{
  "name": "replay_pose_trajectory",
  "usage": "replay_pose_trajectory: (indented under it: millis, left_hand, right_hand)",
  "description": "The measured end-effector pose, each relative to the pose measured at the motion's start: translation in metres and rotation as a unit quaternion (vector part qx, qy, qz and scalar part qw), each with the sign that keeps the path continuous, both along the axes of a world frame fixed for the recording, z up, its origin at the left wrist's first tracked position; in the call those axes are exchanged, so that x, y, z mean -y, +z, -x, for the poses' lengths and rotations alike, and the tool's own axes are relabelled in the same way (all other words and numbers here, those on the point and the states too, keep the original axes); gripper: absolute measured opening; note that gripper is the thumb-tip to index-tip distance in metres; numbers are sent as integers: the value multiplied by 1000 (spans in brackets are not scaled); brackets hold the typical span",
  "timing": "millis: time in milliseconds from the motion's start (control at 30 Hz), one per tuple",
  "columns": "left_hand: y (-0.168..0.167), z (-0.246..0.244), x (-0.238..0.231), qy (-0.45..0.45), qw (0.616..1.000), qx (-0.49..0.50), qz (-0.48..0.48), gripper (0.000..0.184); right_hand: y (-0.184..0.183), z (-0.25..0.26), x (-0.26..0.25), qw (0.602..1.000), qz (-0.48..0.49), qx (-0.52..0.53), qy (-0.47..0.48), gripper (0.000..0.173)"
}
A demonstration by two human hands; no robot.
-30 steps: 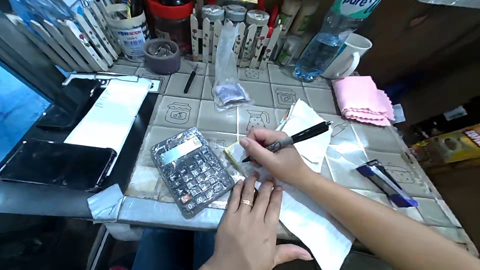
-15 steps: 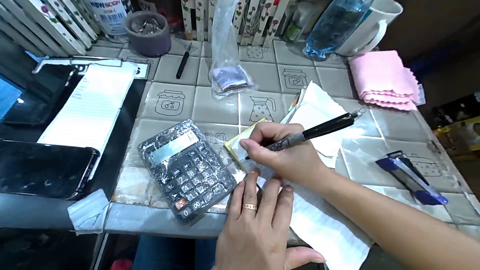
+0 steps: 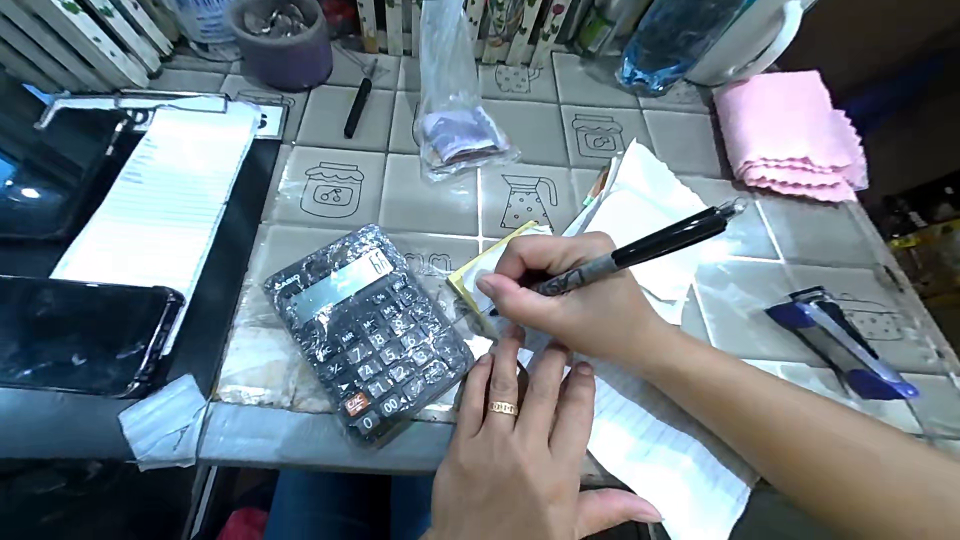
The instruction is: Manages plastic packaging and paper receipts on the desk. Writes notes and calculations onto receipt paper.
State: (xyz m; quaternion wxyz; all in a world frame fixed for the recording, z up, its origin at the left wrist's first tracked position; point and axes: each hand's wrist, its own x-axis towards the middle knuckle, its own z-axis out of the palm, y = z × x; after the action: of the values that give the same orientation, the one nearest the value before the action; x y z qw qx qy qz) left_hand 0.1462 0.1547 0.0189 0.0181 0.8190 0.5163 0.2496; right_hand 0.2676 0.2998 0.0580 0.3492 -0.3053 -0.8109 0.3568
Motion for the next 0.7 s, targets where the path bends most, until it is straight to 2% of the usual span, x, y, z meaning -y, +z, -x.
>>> replay_pose_trajectory:
  millis: [700]
  left_hand:
    - [1,1,0,1,1000,-4,-4,89]
  right_hand:
    - [3,1,-2,1000,6,19,-20,24]
